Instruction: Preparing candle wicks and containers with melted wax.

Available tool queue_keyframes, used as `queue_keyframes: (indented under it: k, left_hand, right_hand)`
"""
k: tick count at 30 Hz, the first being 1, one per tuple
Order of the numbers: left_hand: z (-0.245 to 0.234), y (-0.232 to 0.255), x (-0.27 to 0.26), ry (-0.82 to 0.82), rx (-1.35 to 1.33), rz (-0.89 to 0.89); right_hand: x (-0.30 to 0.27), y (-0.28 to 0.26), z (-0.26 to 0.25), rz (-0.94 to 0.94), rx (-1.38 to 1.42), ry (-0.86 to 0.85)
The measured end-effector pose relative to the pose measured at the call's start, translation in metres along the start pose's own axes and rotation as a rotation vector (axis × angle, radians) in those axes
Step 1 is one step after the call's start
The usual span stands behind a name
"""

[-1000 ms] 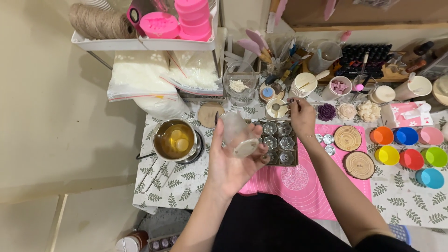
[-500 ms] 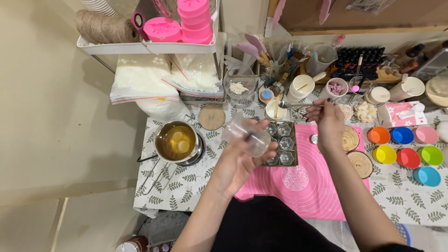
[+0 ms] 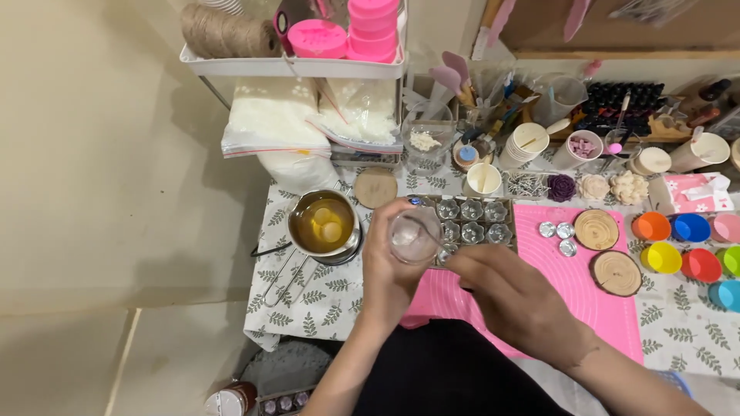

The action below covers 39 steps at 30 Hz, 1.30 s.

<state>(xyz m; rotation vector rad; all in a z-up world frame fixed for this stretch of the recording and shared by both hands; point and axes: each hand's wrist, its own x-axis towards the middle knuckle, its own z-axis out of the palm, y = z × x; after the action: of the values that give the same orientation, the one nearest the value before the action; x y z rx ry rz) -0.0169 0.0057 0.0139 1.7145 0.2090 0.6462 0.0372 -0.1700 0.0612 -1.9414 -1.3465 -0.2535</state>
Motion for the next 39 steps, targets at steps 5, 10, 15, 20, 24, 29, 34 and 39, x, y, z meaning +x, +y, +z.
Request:
queue_keyframes:
  k: [5, 10, 15, 20, 24, 29, 34, 39]
  left_hand:
    - [-0.014, 0.013, -0.011, 0.017, 0.019, 0.092]
    - [-0.023, 0.012, -0.015, 0.016, -0.021, 0.130]
    - [-0.020, 0.009, -0.022, 0.001, -0.086, 0.104]
    - [-0.019, 0.011, -0.025, 0.027, -0.054, 0.076]
    - [-0.017, 0.009, -0.028, 0.051, -0.103, 0.048]
    - [-0.016, 0.000, -0.026, 0.106, -0.013, 0.178]
    - [-0.017, -0.007, -0.027, 0.076, -0.055, 0.084]
    - [-0.019, -0.011, -0.026, 0.114, 0.019, 0.175]
  right_hand:
    - [0.007, -0.017, 0.014, -0.060, -0.056, -0.072]
    - [0.006, -0.032, 0.021, -0.047, -0.098, -0.087]
    - [0.008, -0.038, 0.021, 0.030, -0.021, -0.018]
    - [0.013, -0.043, 0.021, 0.132, -0.017, 0.025]
    - [0.013, -0.048, 0.023, 0.163, -0.020, 0.063]
    - [0.011, -0.048, 0.027, 0.262, -0.028, 0.090]
    - [0.011, -0.045, 0.033, 0.287, -0.007, 0.099]
    - [0.013, -0.046, 0.034, 0.320, 0.053, 0.086]
